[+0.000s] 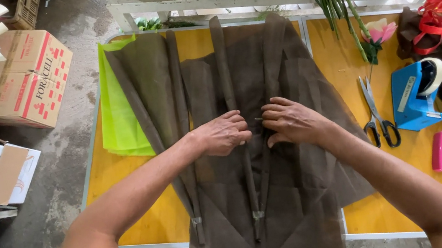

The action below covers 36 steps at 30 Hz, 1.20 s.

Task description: The person folds and staples brown wrapping paper on a table, then places a bouquet of red and white flowers into the paper and wraps it. The person uses a stapler to secure the paper around the bouquet.

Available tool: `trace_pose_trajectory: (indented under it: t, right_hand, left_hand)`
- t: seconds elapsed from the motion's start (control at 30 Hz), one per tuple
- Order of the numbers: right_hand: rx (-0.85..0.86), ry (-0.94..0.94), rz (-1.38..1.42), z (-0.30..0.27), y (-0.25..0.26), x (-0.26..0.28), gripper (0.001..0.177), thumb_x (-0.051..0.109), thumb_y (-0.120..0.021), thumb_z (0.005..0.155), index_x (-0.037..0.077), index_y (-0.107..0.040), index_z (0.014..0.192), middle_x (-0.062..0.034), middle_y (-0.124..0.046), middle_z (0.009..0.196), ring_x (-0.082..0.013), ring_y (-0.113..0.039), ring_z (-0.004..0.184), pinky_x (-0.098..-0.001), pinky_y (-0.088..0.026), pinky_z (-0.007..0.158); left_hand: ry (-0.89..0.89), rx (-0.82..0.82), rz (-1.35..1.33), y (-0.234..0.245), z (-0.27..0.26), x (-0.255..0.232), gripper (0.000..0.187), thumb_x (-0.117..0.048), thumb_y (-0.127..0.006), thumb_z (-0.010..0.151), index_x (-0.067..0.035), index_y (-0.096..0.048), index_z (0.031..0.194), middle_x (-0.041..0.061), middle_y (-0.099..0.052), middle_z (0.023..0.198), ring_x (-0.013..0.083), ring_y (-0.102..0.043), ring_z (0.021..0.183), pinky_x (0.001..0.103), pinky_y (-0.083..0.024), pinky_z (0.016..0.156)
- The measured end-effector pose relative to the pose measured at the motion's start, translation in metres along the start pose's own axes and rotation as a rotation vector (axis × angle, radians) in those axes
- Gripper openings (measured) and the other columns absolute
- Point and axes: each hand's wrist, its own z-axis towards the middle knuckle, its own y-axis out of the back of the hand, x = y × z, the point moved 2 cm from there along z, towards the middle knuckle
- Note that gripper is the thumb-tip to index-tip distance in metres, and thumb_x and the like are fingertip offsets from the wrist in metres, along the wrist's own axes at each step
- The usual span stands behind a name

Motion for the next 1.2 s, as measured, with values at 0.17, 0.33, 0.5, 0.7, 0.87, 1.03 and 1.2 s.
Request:
trace_pose_trajectory:
  t: [0.17, 0.33, 0.5, 0.7, 0.87, 1.03, 1.2]
  right_hand:
    - [0.084, 0.002, -0.013, 0.000, 0.017, -0.005, 0.066, 0.064, -0.050, 0.083, 0.011, -0.062, 0.121, -0.0074, -0.064, 0.123, -0.0247, -0.054, 0.135, -0.0483, -0.030, 0.122]
    - [0.076, 0.002, -0.046, 0.002, 0.007, -0.019, 0.052, 0.053, -0.039, 0.093, 0.012, -0.060, 0.118, -0.0054, -0.062, 0.114, -0.0231, -0.057, 0.129, -0.0476, -0.032, 0.121]
    - [0.058, 0.032, -0.035, 0.000, -0.014, -0.030, 0.052, 0.056, -0.041, 0.094, 0.013, -0.060, 0.114, -0.0056, -0.062, 0.106, -0.0245, -0.062, 0.119, -0.0446, -0.037, 0.117]
    - [0.102, -0.005, -0.003, 0.003, -0.018, -0.038, 0.042, 0.052, -0.049, 0.094, 0.015, -0.061, 0.109, -0.0031, -0.063, 0.103, -0.0231, -0.064, 0.117, -0.0424, -0.040, 0.116]
    - [0.102, -0.055, 0.028, 0.004, -0.018, -0.038, 0.037, 0.049, -0.056, 0.094, 0.016, -0.062, 0.108, -0.0028, -0.064, 0.102, -0.0227, -0.064, 0.119, -0.0438, -0.039, 0.116]
    - [-0.016, -0.101, 0.064, 0.010, 0.012, -0.035, 0.034, 0.040, -0.059, 0.100, 0.012, -0.065, 0.117, -0.0061, -0.066, 0.116, -0.0254, -0.062, 0.127, -0.0461, -0.039, 0.116]
    - [-0.192, -0.045, 0.125, 0.000, 0.021, -0.020, 0.024, 0.017, -0.049, 0.106, 0.010, -0.071, 0.110, -0.0083, -0.069, 0.112, -0.0278, -0.066, 0.118, -0.0425, -0.049, 0.100]
  left_hand:
    - [-0.016, -0.080, 0.038, -0.005, -0.003, -0.001, 0.015, -0.035, -0.056, 0.101, -0.021, -0.058, 0.102, 0.004, -0.058, 0.089, 0.0243, -0.062, 0.109, 0.046, -0.036, 0.119]
    - [-0.033, -0.159, 0.056, -0.007, -0.002, -0.002, 0.017, -0.034, -0.052, 0.102, -0.018, -0.057, 0.099, 0.005, -0.055, 0.088, 0.0259, -0.061, 0.108, 0.046, -0.036, 0.118]
    - [0.026, -0.131, 0.009, -0.009, -0.006, -0.004, 0.015, -0.029, -0.051, 0.103, -0.017, -0.059, 0.109, 0.005, -0.057, 0.094, 0.0250, -0.062, 0.112, 0.044, -0.035, 0.120]
    - [0.064, -0.151, -0.050, 0.027, -0.004, -0.031, 0.042, -0.017, -0.049, 0.104, -0.029, -0.053, 0.143, 0.006, -0.059, 0.100, 0.0267, -0.061, 0.114, 0.048, -0.035, 0.121]
    - [0.036, -0.120, 0.005, 0.017, 0.000, -0.040, 0.060, -0.014, -0.050, 0.102, -0.044, -0.042, 0.153, 0.001, -0.057, 0.101, 0.0236, -0.062, 0.111, 0.047, -0.039, 0.121]
    - [0.013, -0.128, 0.047, 0.009, 0.001, -0.040, 0.058, -0.015, -0.053, 0.099, -0.046, -0.048, 0.147, 0.001, -0.056, 0.103, 0.0231, -0.062, 0.111, 0.046, -0.039, 0.119]
    - [0.018, -0.173, 0.036, 0.005, 0.002, -0.041, 0.059, -0.010, -0.051, 0.097, -0.044, -0.050, 0.146, 0.001, -0.055, 0.104, 0.0225, -0.060, 0.110, 0.046, -0.040, 0.118]
